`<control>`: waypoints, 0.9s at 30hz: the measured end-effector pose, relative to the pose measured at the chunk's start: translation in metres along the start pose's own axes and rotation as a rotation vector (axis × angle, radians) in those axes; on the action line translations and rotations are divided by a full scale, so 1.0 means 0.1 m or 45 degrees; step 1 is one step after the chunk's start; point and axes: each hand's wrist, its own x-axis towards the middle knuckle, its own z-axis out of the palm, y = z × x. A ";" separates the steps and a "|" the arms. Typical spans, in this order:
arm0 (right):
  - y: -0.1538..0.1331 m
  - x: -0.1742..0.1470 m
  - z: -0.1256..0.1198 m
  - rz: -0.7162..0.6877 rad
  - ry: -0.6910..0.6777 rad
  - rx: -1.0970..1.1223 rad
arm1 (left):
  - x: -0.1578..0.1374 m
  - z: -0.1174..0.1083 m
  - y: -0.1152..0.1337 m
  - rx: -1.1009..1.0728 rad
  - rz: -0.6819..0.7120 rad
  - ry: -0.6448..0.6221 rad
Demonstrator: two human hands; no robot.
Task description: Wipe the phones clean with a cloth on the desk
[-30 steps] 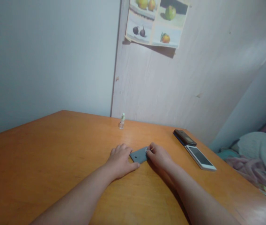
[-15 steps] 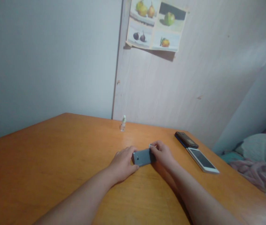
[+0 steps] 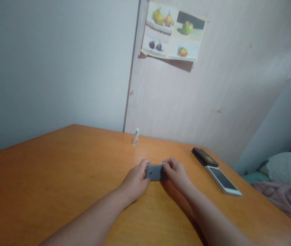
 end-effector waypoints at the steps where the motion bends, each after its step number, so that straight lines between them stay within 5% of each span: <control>1: -0.04 -0.03 0.01 -0.025 -0.014 0.012 | 0.00 0.00 -0.01 -0.003 -0.006 0.019; 11: -0.33 -0.25 0.13 -0.108 -0.117 0.224 | -0.04 -0.03 0.08 -0.001 0.014 0.064; 20: -0.30 -0.34 0.35 -0.160 -0.117 0.351 | -0.04 -0.03 0.09 0.036 0.043 0.021; 27: -0.29 -0.19 0.12 -0.073 -0.068 0.116 | -0.02 -0.04 0.06 0.032 0.015 -0.010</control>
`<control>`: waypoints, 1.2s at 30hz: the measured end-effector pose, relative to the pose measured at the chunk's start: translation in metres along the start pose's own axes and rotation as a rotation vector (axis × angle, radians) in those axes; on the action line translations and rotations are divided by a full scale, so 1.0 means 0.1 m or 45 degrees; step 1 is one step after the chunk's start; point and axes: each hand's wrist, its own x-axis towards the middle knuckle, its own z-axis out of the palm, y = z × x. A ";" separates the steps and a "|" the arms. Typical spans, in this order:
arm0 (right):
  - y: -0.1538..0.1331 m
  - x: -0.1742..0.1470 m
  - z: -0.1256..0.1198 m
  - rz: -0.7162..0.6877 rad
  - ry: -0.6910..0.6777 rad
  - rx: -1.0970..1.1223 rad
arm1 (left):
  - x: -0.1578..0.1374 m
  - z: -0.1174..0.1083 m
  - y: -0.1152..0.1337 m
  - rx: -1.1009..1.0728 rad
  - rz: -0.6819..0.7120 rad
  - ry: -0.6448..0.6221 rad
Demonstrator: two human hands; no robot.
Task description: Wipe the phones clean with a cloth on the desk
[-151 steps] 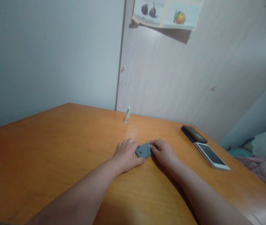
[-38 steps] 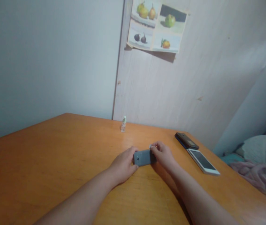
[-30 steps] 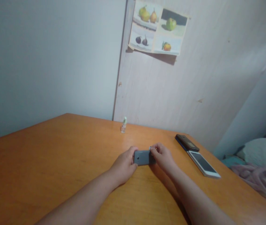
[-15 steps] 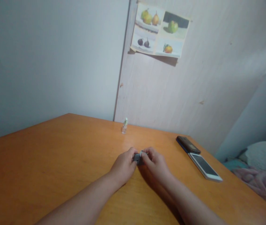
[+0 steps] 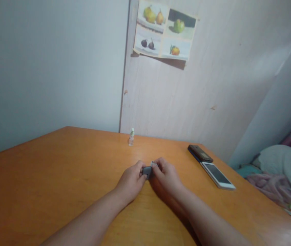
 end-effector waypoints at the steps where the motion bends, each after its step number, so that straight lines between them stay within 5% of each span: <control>1: 0.03 0.03 -0.04 0.018 0.028 -0.021 | 0.00 0.00 0.00 0.000 -0.010 -0.001; 9: 0.31 0.21 -0.13 0.129 0.149 -0.015 | 0.02 0.00 0.00 -0.061 -0.047 -0.005; 18: 0.37 0.29 -0.17 0.315 0.126 0.311 | 0.01 -0.02 0.02 -0.068 -0.024 -0.015; 22: 0.30 0.21 -0.10 0.169 0.161 0.121 | 0.01 -0.03 0.04 -0.040 -0.027 -0.019; 29: 0.00 -0.07 0.20 -0.082 -0.053 0.220 | 0.00 -0.03 0.05 -0.041 -0.028 -0.029; 36: 0.07 -0.02 0.13 -0.049 -0.005 0.093 | 0.00 -0.05 0.09 0.031 -0.014 -0.034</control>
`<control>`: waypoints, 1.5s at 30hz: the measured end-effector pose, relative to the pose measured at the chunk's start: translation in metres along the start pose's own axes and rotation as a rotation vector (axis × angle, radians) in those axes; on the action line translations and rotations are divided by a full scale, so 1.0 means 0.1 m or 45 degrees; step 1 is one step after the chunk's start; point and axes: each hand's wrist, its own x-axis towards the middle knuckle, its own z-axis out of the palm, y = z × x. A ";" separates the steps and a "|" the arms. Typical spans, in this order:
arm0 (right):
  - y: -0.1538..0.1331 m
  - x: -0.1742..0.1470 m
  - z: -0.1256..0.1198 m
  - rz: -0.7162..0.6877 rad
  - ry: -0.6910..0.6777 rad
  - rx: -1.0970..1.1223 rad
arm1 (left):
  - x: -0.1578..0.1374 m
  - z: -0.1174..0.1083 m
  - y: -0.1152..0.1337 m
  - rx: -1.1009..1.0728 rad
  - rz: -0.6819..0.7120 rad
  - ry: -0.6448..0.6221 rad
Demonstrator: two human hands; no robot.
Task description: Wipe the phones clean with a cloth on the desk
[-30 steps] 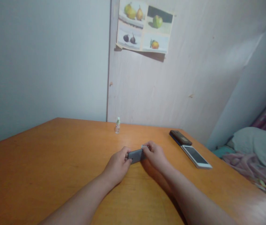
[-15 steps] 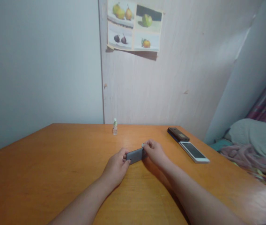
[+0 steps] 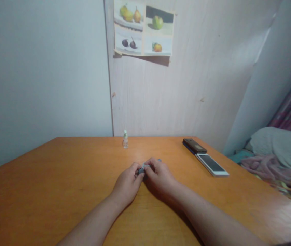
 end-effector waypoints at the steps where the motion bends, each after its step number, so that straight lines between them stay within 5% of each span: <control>1: 0.04 0.03 -0.03 0.031 0.030 -0.017 | 0.00 0.00 0.01 0.022 -0.011 0.003; 9: 0.29 0.29 -0.25 0.315 0.214 0.295 | 0.03 0.01 -0.03 -0.026 -0.088 0.017; 15: 0.20 0.31 -0.31 0.566 0.098 0.748 | 0.07 0.05 -0.12 -0.442 -0.165 0.042; 26: 0.06 0.25 -0.40 0.564 0.033 0.835 | 0.08 -0.09 -0.02 -0.975 -0.393 0.239; 36: 0.04 0.29 -0.49 0.475 0.030 0.947 | 0.06 -0.18 0.02 -1.064 -0.427 0.069; 42: 0.01 0.25 -0.48 0.486 -0.031 0.952 | 0.08 -0.26 0.00 -1.136 -0.465 0.249; 45: 0.02 0.26 -0.48 0.482 -0.020 0.971 | 0.06 -0.26 0.02 -1.121 -0.471 0.161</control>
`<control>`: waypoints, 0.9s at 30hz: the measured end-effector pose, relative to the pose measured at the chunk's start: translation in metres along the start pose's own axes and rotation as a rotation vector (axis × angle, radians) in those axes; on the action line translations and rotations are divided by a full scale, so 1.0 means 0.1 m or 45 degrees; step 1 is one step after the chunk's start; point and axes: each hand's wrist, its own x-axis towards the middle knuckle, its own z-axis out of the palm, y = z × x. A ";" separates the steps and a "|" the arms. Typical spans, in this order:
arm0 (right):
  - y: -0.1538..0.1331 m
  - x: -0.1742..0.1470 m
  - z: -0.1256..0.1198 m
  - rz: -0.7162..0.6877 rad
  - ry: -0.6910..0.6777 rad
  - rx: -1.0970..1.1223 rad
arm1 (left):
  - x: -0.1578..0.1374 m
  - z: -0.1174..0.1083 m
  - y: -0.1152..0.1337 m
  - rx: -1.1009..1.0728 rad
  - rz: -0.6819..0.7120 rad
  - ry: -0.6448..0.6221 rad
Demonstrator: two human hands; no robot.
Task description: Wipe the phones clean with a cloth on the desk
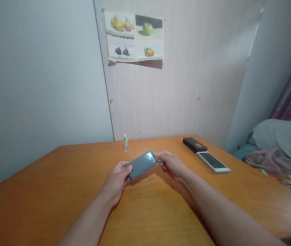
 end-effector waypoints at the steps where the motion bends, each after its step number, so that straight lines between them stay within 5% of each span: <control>1: -0.01 0.00 -0.01 -0.002 0.005 0.006 | -0.01 0.01 0.00 0.026 -0.019 -0.044; 4: -0.05 0.00 -0.01 -0.007 0.005 0.014 | -0.03 0.04 -0.02 0.060 -0.044 -0.105; 10: -0.08 -0.07 0.06 0.009 -0.021 0.000 | 0.00 -0.02 0.01 -0.078 0.011 0.057; 17: -0.06 -0.03 0.02 -0.061 -0.040 0.038 | -0.04 0.02 0.00 -0.069 -0.069 -0.080; 27: -0.10 -0.15 0.17 -0.099 -0.023 0.126 | 0.03 -0.01 -0.02 -0.352 -0.153 0.085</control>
